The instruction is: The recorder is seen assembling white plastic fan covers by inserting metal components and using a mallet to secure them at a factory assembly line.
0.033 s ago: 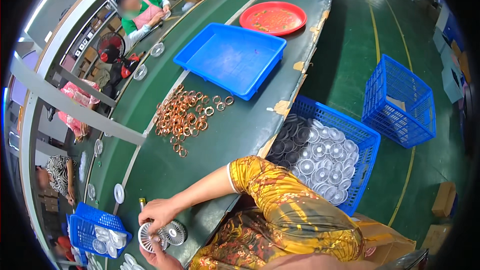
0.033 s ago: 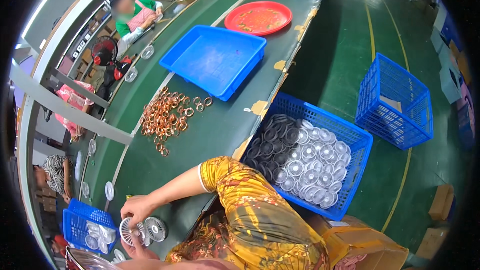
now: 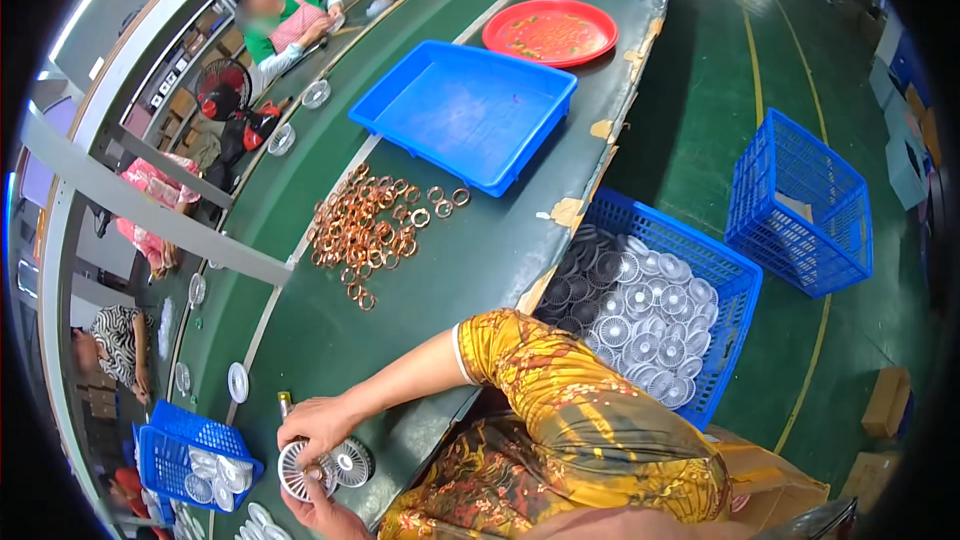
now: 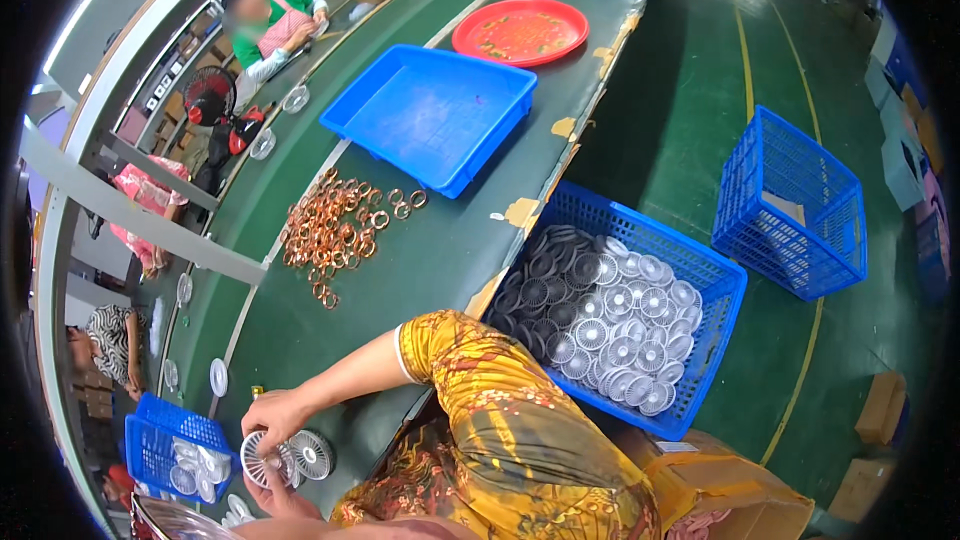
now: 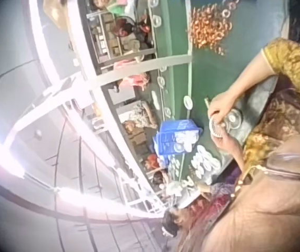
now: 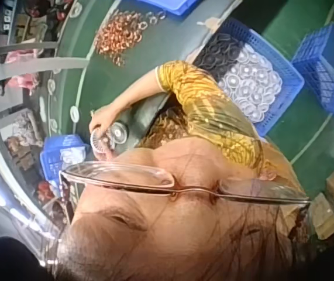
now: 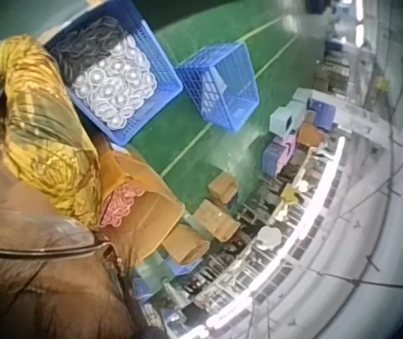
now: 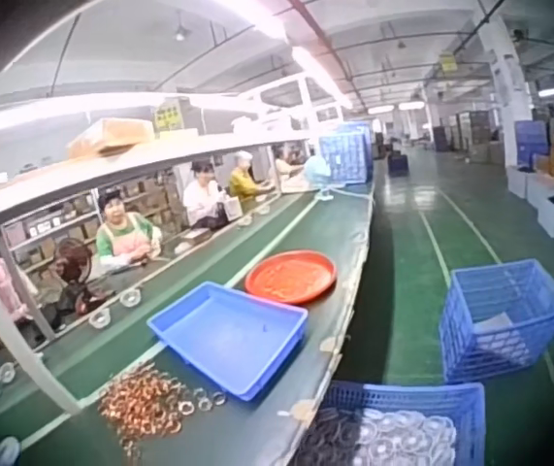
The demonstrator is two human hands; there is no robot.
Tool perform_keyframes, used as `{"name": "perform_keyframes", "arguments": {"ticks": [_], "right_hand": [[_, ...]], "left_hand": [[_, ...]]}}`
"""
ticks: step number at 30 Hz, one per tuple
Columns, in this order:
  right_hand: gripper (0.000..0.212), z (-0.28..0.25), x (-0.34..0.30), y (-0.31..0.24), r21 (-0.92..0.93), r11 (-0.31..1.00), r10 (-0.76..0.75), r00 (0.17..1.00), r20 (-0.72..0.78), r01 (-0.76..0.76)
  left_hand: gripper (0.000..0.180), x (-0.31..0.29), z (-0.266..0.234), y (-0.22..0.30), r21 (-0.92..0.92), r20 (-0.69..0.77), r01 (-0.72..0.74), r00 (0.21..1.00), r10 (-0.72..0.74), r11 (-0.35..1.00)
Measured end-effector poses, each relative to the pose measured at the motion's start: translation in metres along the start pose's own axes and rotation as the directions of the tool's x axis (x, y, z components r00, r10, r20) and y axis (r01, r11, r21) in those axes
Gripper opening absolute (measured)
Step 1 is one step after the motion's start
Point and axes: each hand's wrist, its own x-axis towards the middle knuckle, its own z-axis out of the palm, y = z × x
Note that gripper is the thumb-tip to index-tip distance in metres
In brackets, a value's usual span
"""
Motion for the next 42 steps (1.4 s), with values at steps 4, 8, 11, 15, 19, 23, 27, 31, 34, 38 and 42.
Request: {"name": "perform_keyframes", "arguments": {"ticks": [4, 8, 11, 15, 19, 23, 27, 31, 34, 38, 42], "right_hand": [[0.037, 0.004, -0.003, 0.006, 0.05, 0.999, 0.003, 1.0, 0.014, -0.004], [0.047, -0.006, 0.001, 0.001, -0.079, 0.994, -0.071, 0.99, 0.122, 0.081], [0.04, -0.055, -0.002, -0.011, -0.424, 0.904, -0.05, 0.998, 0.028, 0.057], [0.024, -0.233, -0.056, -0.01, -0.632, 0.647, -0.045, 0.806, -0.59, -0.427], [0.016, -0.393, -0.168, -0.009, -0.329, -0.23, 0.053, 0.326, -0.944, -0.916], [0.023, -0.423, -0.234, 0.013, -0.286, -0.401, 0.217, 0.213, -0.953, -0.87], [0.022, -0.439, -0.242, 0.02, -0.294, -0.427, 0.183, 0.236, -0.954, -0.855], [0.022, -0.469, -0.251, 0.023, -0.337, -0.535, 0.234, 0.248, -0.94, -0.775], [0.02, -0.478, -0.237, 0.005, -0.284, -0.54, -0.228, 0.463, -0.857, -0.792], [0.031, -0.399, -0.136, -0.006, -0.653, -0.255, -0.061, 0.686, -0.725, -0.713], [0.036, -0.197, -0.051, -0.005, -0.329, 0.768, 0.463, 0.832, -0.305, -0.549]], "left_hand": [[0.038, -0.009, 0.02, 0.008, -0.045, 0.014, 0.001, 1.0, -0.001, 0.999], [0.033, -0.012, 0.024, 0.012, -0.002, -0.04, -0.048, 0.998, 0.048, 0.999], [0.027, -0.012, 0.008, 0.009, 0.209, -0.128, -0.07, 0.987, 0.098, 0.975], [0.032, -0.014, -0.015, 0.014, 0.309, -0.357, 0.044, 0.931, 0.073, 0.95], [0.037, -0.007, -0.045, -0.006, 0.409, -0.473, 0.154, 0.879, 0.065, 0.9], [0.044, 0.003, -0.049, -0.021, 0.379, -0.501, 0.187, 0.865, 0.031, 0.906], [0.042, 0.012, -0.062, -0.039, 0.318, -0.481, 0.157, 0.877, 0.016, 0.935], [0.035, 0.007, -0.074, -0.047, 0.27, -0.499, 0.095, 0.865, 0.055, 0.958], [0.033, -0.006, -0.059, -0.019, 0.327, -0.502, 0.141, 0.864, 0.046, 0.934], [0.026, -0.001, -0.014, -0.012, 0.089, -0.43, 0.094, 0.902, -0.047, 0.992], [0.028, 0.017, 0.034, -0.005, -0.161, -0.128, 0.047, 0.989, -0.069, 0.986]]}}
